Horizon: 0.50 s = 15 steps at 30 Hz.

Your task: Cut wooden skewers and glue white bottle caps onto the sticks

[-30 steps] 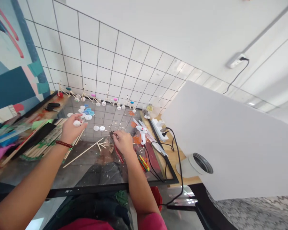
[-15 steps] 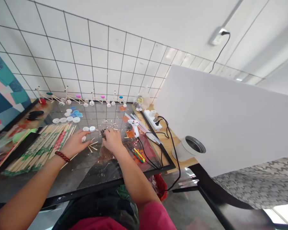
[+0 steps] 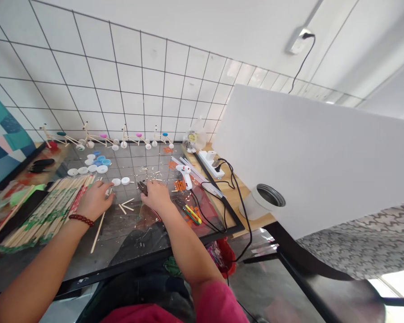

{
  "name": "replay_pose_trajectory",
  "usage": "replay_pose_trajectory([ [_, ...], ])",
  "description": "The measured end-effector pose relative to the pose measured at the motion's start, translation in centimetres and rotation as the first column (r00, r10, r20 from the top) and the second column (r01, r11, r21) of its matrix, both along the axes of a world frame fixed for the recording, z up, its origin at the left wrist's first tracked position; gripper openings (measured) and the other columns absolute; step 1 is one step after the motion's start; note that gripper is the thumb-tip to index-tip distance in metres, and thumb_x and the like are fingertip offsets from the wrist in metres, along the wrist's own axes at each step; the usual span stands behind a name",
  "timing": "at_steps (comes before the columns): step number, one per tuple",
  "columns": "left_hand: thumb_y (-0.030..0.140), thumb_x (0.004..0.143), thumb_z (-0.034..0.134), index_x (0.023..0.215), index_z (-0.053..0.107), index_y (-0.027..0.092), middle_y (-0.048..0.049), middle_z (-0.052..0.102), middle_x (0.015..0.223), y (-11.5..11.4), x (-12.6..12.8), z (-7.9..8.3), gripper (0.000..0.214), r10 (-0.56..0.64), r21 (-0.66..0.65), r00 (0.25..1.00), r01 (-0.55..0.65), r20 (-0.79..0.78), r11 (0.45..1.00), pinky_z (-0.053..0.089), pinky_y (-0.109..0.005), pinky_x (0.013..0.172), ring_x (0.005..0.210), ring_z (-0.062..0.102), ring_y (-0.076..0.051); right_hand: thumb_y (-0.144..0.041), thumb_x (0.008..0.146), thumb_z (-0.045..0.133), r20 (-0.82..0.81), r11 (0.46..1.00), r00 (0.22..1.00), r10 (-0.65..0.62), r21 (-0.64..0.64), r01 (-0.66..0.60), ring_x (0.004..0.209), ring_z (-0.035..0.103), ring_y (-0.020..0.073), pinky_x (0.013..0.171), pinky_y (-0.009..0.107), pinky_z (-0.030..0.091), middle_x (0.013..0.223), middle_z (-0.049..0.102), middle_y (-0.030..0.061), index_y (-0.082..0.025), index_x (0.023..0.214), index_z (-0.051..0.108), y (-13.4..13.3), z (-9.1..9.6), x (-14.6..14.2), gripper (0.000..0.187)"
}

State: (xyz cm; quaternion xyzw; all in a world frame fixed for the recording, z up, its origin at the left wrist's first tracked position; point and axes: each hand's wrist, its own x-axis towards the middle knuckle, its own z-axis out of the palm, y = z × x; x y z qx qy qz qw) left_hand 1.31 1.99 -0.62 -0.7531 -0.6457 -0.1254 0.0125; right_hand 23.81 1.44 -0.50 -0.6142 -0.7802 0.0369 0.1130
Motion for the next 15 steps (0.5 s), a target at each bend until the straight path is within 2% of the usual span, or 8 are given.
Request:
replay_pose_trajectory([
  [4, 0.026, 0.089, 0.052, 0.122, 0.066, 0.015, -0.0151, 0.063, 0.112, 0.1, 0.0, 0.1, 0.038, -0.007, -0.032, 1.0, 0.008, 0.029, 0.999, 0.048, -0.037, 0.085, 0.105, 0.063, -0.03, -0.04, 0.086, 0.058, -0.045, 1.0, 0.999, -0.024, -0.005, 0.023, 0.096, 0.068, 0.0235, 0.078, 0.029, 0.049, 0.105, 0.072, 0.0085, -0.02, 0.106, 0.068, 0.4, -0.1, 0.2, 0.03],
  [9, 0.018, 0.085, 0.052, 0.119, 0.068, 0.018, -0.0138, 0.065, 0.114, 0.3, -0.5, 0.2, 0.037, -0.01, -0.078, 0.998, 0.014, 0.058, 0.997, 0.047, -0.035, 0.082, 0.1, 0.065, -0.028, -0.041, 0.086, 0.057, -0.038, 0.99, 0.99, -0.138, -0.005, 0.138, 0.093, 0.069, 0.0238, 0.076, 0.029, 0.049, 0.101, 0.073, 0.0096, -0.021, 0.104, 0.07, 0.9, 0.0, 1.1, 0.03],
  [15, 0.014, 0.083, 0.05, 0.115, 0.069, 0.018, -0.0144, 0.067, 0.111, 0.5, -1.2, 0.1, 0.038, -0.046, -0.026, 0.999, 0.045, -0.026, 0.999, 0.046, -0.038, 0.082, 0.102, 0.065, -0.031, -0.041, 0.087, 0.059, 0.005, 0.986, 0.986, -0.167, -0.005, 0.167, 0.09, 0.069, 0.0248, 0.072, 0.03, 0.048, 0.099, 0.073, 0.0105, -0.021, 0.103, 0.071, 1.2, -0.3, 2.3, 0.029],
])
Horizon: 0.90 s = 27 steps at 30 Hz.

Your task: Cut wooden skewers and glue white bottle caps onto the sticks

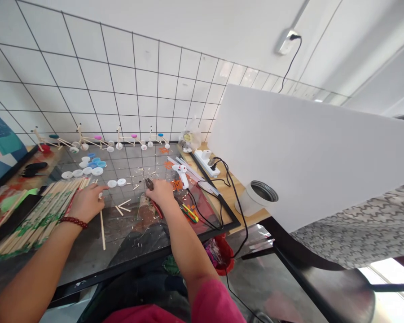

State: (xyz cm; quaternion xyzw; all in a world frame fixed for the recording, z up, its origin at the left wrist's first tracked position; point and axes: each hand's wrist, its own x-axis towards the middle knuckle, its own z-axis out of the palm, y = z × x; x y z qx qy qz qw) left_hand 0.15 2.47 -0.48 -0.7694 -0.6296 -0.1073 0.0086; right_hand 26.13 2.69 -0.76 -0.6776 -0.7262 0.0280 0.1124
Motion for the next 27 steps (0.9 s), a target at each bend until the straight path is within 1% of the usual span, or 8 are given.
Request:
replay_pose_trajectory([
  [2, 0.017, 0.083, 0.052, 0.116, 0.068, 0.017, -0.0144, 0.068, 0.11, -0.1, 0.0, 0.1, 0.036, 0.007, 0.023, 1.0, -0.006, -0.007, 1.0, 0.045, -0.039, 0.084, 0.102, 0.064, -0.032, -0.041, 0.088, 0.059, 0.017, 1.0, 1.0, -0.008, 0.004, 0.008, 0.092, 0.068, 0.0252, 0.075, 0.032, 0.048, 0.102, 0.072, 0.0114, -0.02, 0.105, 0.07, -0.1, 0.1, 0.0, 0.03],
  [5, 0.028, 0.084, 0.057, 0.116, 0.068, 0.016, -0.0146, 0.068, 0.11, -0.4, 0.4, 0.5, 0.036, 0.052, 0.047, 0.999, -0.052, 0.012, 0.998, 0.045, -0.041, 0.084, 0.102, 0.064, -0.034, -0.039, 0.091, 0.059, 0.026, 0.994, 0.999, 0.024, 0.102, -0.026, 0.102, 0.063, 0.0263, 0.085, 0.036, 0.045, 0.107, 0.069, 0.0118, -0.02, 0.11, 0.069, -0.4, 0.3, -0.7, 0.029],
  [8, 0.036, 0.085, 0.057, 0.117, 0.068, 0.016, -0.0152, 0.068, 0.109, -0.6, 0.7, 0.9, 0.04, 0.07, 0.039, 0.997, -0.07, 0.011, 0.997, 0.045, -0.043, 0.085, 0.101, 0.065, -0.034, -0.045, 0.094, 0.059, -0.025, 0.957, 0.975, 0.222, 0.196, -0.213, 0.11, 0.057, 0.0249, 0.094, 0.037, 0.039, 0.113, 0.067, 0.01, -0.022, 0.116, 0.068, -1.1, 0.4, -1.8, 0.033],
  [10, 0.04, 0.083, 0.059, 0.113, 0.071, 0.017, -0.0153, 0.07, 0.108, -0.5, 0.5, 1.1, 0.039, 0.06, -0.006, 0.998, -0.06, 0.016, 0.998, 0.045, -0.044, 0.086, 0.101, 0.065, -0.034, -0.054, 0.092, 0.06, -0.063, 0.888, 0.904, 0.424, 0.223, -0.401, 0.113, 0.055, 0.0228, 0.097, 0.035, 0.036, 0.119, 0.066, 0.0083, -0.023, 0.12, 0.066, -1.6, 0.3, -2.8, 0.042],
  [12, 0.044, 0.079, 0.063, 0.105, 0.074, 0.019, -0.0146, 0.073, 0.105, -0.3, -0.1, 1.1, 0.038, 0.052, -0.107, 0.998, -0.048, 0.041, 0.993, 0.046, -0.043, 0.084, 0.099, 0.066, -0.034, -0.058, 0.089, 0.063, -0.069, 0.79, 0.799, 0.597, 0.226, -0.57, 0.115, 0.054, 0.0213, 0.098, 0.033, 0.035, 0.123, 0.065, 0.0069, -0.024, 0.123, 0.065, -2.1, 0.1, -3.7, 0.049],
  [15, 0.042, 0.075, 0.066, 0.098, 0.075, 0.022, -0.0128, 0.075, 0.096, 0.3, -1.3, 0.9, 0.032, 0.056, -0.239, 0.996, -0.039, 0.067, 0.97, 0.047, -0.041, 0.078, 0.093, 0.068, -0.034, -0.05, 0.093, 0.063, -0.028, 0.693, 0.698, 0.715, 0.158, -0.703, 0.113, 0.055, 0.02, 0.096, 0.032, 0.034, 0.122, 0.066, 0.0048, -0.024, 0.12, 0.067, -2.3, -0.2, -4.7, 0.037],
  [18, 0.033, 0.073, 0.066, 0.097, 0.076, 0.024, -0.0113, 0.075, 0.093, 0.7, -2.5, 0.7, 0.028, 0.055, -0.254, 0.997, -0.038, 0.062, 0.967, 0.047, -0.039, 0.073, 0.087, 0.069, -0.032, -0.034, 0.098, 0.057, 0.011, 0.713, 0.717, 0.697, 0.09, -0.695, 0.108, 0.057, 0.0191, 0.093, 0.032, 0.034, 0.115, 0.068, 0.0037, -0.024, 0.111, 0.071, -2.0, -0.3, -4.9, 0.021],
  [27, 0.026, 0.066, 0.063, 0.089, 0.075, 0.027, -0.0045, 0.073, 0.08, 1.1, -4.4, 0.7, 0.026, 0.048, -0.261, 0.991, -0.014, 0.123, 0.965, 0.045, -0.034, 0.066, 0.075, 0.067, -0.026, -0.017, 0.094, 0.051, 0.119, 0.837, 0.836, 0.535, 0.059, -0.544, 0.1, 0.058, 0.022, 0.086, 0.035, 0.038, 0.11, 0.067, 0.0074, -0.022, 0.107, 0.07, -1.4, 0.0, -3.2, 0.024],
])
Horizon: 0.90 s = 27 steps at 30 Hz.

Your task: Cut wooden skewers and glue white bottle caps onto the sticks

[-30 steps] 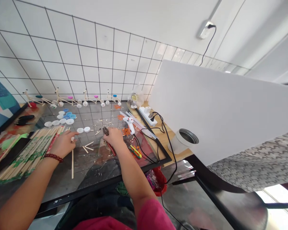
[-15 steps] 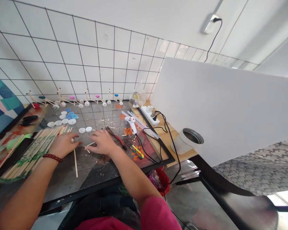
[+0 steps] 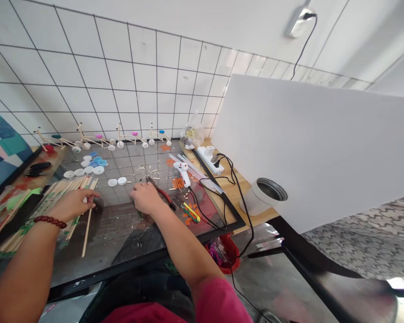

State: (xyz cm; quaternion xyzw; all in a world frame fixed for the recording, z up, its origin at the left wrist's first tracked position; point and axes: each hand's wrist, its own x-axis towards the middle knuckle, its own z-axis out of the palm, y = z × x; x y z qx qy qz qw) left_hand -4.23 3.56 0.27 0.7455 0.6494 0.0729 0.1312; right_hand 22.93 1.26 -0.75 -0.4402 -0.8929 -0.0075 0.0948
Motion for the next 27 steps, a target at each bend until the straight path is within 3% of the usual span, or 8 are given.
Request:
replay_pose_trajectory([
  [7, 0.039, 0.072, 0.061, 0.107, 0.073, 0.02, -0.0088, 0.069, 0.094, -0.8, 3.7, 0.6, 0.042, -0.045, 0.26, 0.983, -0.003, 0.178, 0.966, 0.048, -0.037, 0.081, 0.084, 0.064, -0.026, -0.017, 0.091, 0.052, -0.05, 0.991, 0.993, -0.106, 0.077, 0.109, 0.103, 0.056, 0.0235, 0.088, 0.037, 0.035, 0.109, 0.067, 0.0082, -0.021, 0.106, 0.069, 0.7, 0.9, 1.4, 0.022],
  [10, 0.037, 0.069, 0.069, 0.098, 0.074, 0.02, -0.0061, 0.066, 0.088, -0.6, 5.3, 1.0, 0.034, -0.013, 0.18, 0.901, -0.072, 0.434, 0.981, 0.049, -0.036, 0.08, 0.082, 0.061, -0.023, -0.014, 0.092, 0.049, -0.142, 0.97, 0.968, -0.207, 0.099, 0.221, 0.105, 0.056, 0.0229, 0.09, 0.036, 0.033, 0.109, 0.068, 0.0084, -0.021, 0.109, 0.069, 1.3, 1.2, 2.6, 0.027],
  [12, 0.036, 0.067, 0.075, 0.093, 0.073, 0.02, -0.0036, 0.063, 0.081, -0.4, 6.1, 1.8, 0.031, 0.119, -0.015, 0.687, -0.155, 0.717, 0.988, 0.049, -0.032, 0.071, 0.075, 0.058, -0.019, -0.013, 0.093, 0.047, -0.19, 0.954, 0.945, -0.265, 0.089, 0.285, 0.105, 0.057, 0.0225, 0.091, 0.037, 0.033, 0.11, 0.068, 0.0085, -0.022, 0.111, 0.07, 1.6, 1.3, 3.1, 0.03],
  [14, 0.038, 0.076, 0.071, 0.092, 0.071, 0.018, -0.0027, 0.061, 0.077, -0.2, 6.8, 2.8, 0.026, 0.288, -0.258, 0.278, -0.139, 0.917, 0.956, 0.049, -0.027, 0.063, 0.069, 0.057, -0.015, -0.013, 0.093, 0.047, -0.195, 0.956, 0.944, -0.266, 0.074, 0.285, 0.105, 0.058, 0.0226, 0.09, 0.036, 0.034, 0.109, 0.069, 0.0082, -0.022, 0.111, 0.07, 1.6, 1.3, 3.3, 0.031],
  [16, 0.037, 0.088, 0.059, 0.092, 0.069, 0.016, -0.0059, 0.063, 0.081, -0.1, 7.4, 3.9, 0.024, 0.391, -0.395, -0.103, -0.02, 0.915, 0.919, 0.052, -0.025, 0.06, 0.073, 0.061, -0.015, -0.012, 0.091, 0.05, -0.159, 0.971, 0.963, -0.219, 0.061, 0.231, 0.104, 0.059, 0.023, 0.089, 0.036, 0.035, 0.108, 0.069, 0.008, -0.022, 0.111, 0.07, 1.4, 1.3, 3.2, 0.03],
  [17, 0.033, 0.092, 0.053, 0.093, 0.068, 0.015, -0.0084, 0.064, 0.085, -0.2, 7.7, 4.3, 0.023, 0.418, -0.423, -0.219, 0.025, 0.882, 0.906, 0.054, -0.026, 0.06, 0.077, 0.064, -0.016, -0.012, 0.09, 0.051, -0.131, 0.979, 0.973, -0.189, 0.052, 0.197, 0.103, 0.059, 0.0231, 0.089, 0.036, 0.036, 0.107, 0.069, 0.0081, -0.022, 0.111, 0.07, 1.3, 1.3, 3.0, 0.03],
  [21, 0.005, 0.086, 0.045, 0.102, 0.065, 0.011, -0.0139, 0.068, 0.095, -0.6, 8.8, 4.4, 0.026, 0.447, -0.479, -0.406, 0.026, 0.797, 0.878, 0.062, -0.031, 0.071, 0.092, 0.07, -0.02, -0.017, 0.091, 0.053, -0.044, 0.994, 0.994, -0.103, 0.024, 0.104, 0.102, 0.059, 0.0236, 0.087, 0.036, 0.038, 0.106, 0.07, 0.0075, -0.022, 0.109, 0.07, 0.7, 0.9, 2.2, 0.025],
  [27, 0.006, 0.091, 0.043, 0.102, 0.067, 0.011, -0.0152, 0.071, 0.099, -1.0, 9.4, 3.1, 0.027, 0.435, -0.477, -0.421, 0.008, 0.796, 0.879, 0.063, -0.028, 0.073, 0.097, 0.072, -0.021, -0.018, 0.091, 0.053, -0.05, 0.992, 0.992, -0.113, 0.054, 0.116, 0.099, 0.059, 0.0238, 0.088, 0.037, 0.039, 0.101, 0.071, 0.0072, -0.021, 0.101, 0.071, 0.8, 0.9, 2.1, 0.021],
])
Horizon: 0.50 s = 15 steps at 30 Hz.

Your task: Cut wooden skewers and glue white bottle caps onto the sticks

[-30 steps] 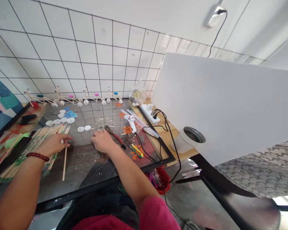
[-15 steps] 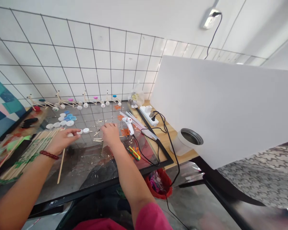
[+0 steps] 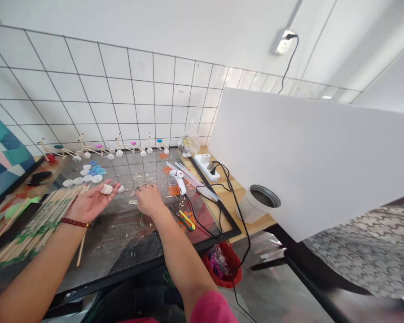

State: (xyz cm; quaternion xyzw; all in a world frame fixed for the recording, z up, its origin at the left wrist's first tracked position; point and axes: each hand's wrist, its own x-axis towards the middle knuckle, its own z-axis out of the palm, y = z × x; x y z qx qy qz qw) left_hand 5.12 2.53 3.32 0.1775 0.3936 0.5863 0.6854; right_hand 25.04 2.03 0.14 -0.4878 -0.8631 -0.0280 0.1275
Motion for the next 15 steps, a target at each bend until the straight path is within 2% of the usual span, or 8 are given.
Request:
replay_pose_trajectory([
  [3, 0.023, 0.101, 0.04, 0.09, 0.068, 0.011, -0.0138, 0.072, 0.094, 0.3, 0.1, -0.4, 0.032, 0.044, 0.016, 0.999, -0.044, -0.009, 0.999, 0.062, -0.023, 0.07, 0.093, 0.072, -0.019, -0.019, 0.094, 0.05, -0.103, 0.995, 0.994, -0.035, 0.088, 0.045, 0.102, 0.058, 0.0234, 0.093, 0.037, 0.038, 0.101, 0.071, 0.0066, -0.022, 0.108, 0.07, 0.1, 1.0, 1.1, 0.025],
  [5, 0.032, 0.103, 0.036, 0.084, 0.068, 0.012, -0.012, 0.072, 0.089, 0.5, 0.0, -0.7, 0.041, 0.05, 0.022, 0.999, -0.05, 0.001, 0.999, 0.061, -0.022, 0.064, 0.087, 0.072, -0.018, -0.021, 0.096, 0.047, -0.246, 0.97, 0.964, -0.097, 0.195, 0.147, 0.109, 0.057, 0.0227, 0.098, 0.037, 0.037, 0.109, 0.07, 0.0073, -0.023, 0.115, 0.068, 0.0, 2.0, 2.5, 0.028],
  [8, 0.043, 0.103, 0.033, 0.081, 0.067, 0.014, -0.0078, 0.068, 0.079, 0.6, -0.6, -1.2, 0.05, 0.031, 0.046, 0.997, -0.034, 0.066, 0.998, 0.054, -0.022, 0.049, 0.066, 0.065, -0.014, -0.029, 0.101, 0.039, -0.539, 0.835, 0.807, -0.24, 0.31, 0.455, 0.119, 0.053, 0.0227, 0.105, 0.037, 0.036, 0.125, 0.063, 0.0129, -0.018, 0.126, 0.063, 0.0, 3.1, 5.2, 0.036],
  [10, 0.045, 0.102, 0.032, 0.081, 0.066, 0.015, -0.0056, 0.064, 0.072, 0.6, -1.1, -1.5, 0.051, 0.024, 0.06, 0.991, -0.032, 0.135, 0.998, 0.046, -0.02, 0.04, 0.054, 0.056, -0.011, -0.029, 0.103, 0.031, -0.699, 0.709, 0.647, -0.303, 0.288, 0.643, 0.119, 0.053, 0.0231, 0.104, 0.037, 0.039, 0.128, 0.06, 0.0169, -0.015, 0.13, 0.06, 0.1, 3.3, 6.7, 0.042],
  [11, 0.045, 0.102, 0.032, 0.082, 0.066, 0.014, -0.0052, 0.062, 0.07, 0.6, -1.4, -1.6, 0.05, 0.021, 0.065, 0.985, -0.033, 0.169, 0.997, 0.044, -0.018, 0.038, 0.051, 0.052, -0.01, -0.028, 0.103, 0.029, -0.745, 0.676, 0.594, -0.305, 0.27, 0.686, 0.116, 0.055, 0.0235, 0.102, 0.038, 0.04, 0.126, 0.06, 0.0178, -0.014, 0.131, 0.059, 0.2, 3.1, 7.1, 0.043],
  [12, 0.043, 0.102, 0.032, 0.084, 0.066, 0.014, -0.0053, 0.062, 0.069, 0.7, -1.6, -1.8, 0.049, 0.026, 0.065, 0.98, -0.039, 0.196, 0.997, 0.043, -0.018, 0.038, 0.049, 0.05, -0.009, -0.027, 0.102, 0.029, -0.761, 0.68, 0.581, -0.288, 0.265, 0.684, 0.113, 0.056, 0.0237, 0.1, 0.039, 0.042, 0.123, 0.061, 0.0177, -0.014, 0.129, 0.06, 0.3, 2.8, 7.2, 0.042],
  [13, 0.041, 0.103, 0.031, 0.085, 0.066, 0.013, -0.0059, 0.062, 0.069, 0.7, -1.7, -1.9, 0.049, 0.041, 0.057, 0.976, -0.054, 0.213, 0.997, 0.045, -0.017, 0.039, 0.049, 0.051, -0.009, -0.025, 0.101, 0.032, -0.746, 0.726, 0.615, -0.255, 0.272, 0.632, 0.11, 0.058, 0.0237, 0.098, 0.039, 0.043, 0.12, 0.064, 0.0166, -0.015, 0.126, 0.061, 0.5, 2.3, 7.0, 0.04],
  [15, 0.036, 0.104, 0.029, 0.087, 0.066, 0.011, -0.0082, 0.064, 0.072, 0.7, -1.8, -2.0, 0.047, 0.09, 0.027, 0.973, -0.098, 0.214, 0.995, 0.051, -0.019, 0.045, 0.053, 0.056, -0.009, -0.021, 0.097, 0.042, -0.616, 0.88, 0.774, -0.145, 0.278, 0.386, 0.106, 0.06, 0.0233, 0.095, 0.039, 0.043, 0.111, 0.069, 0.0122, -0.018, 0.117, 0.066, 0.6, 1.2, 5.6, 0.032],
])
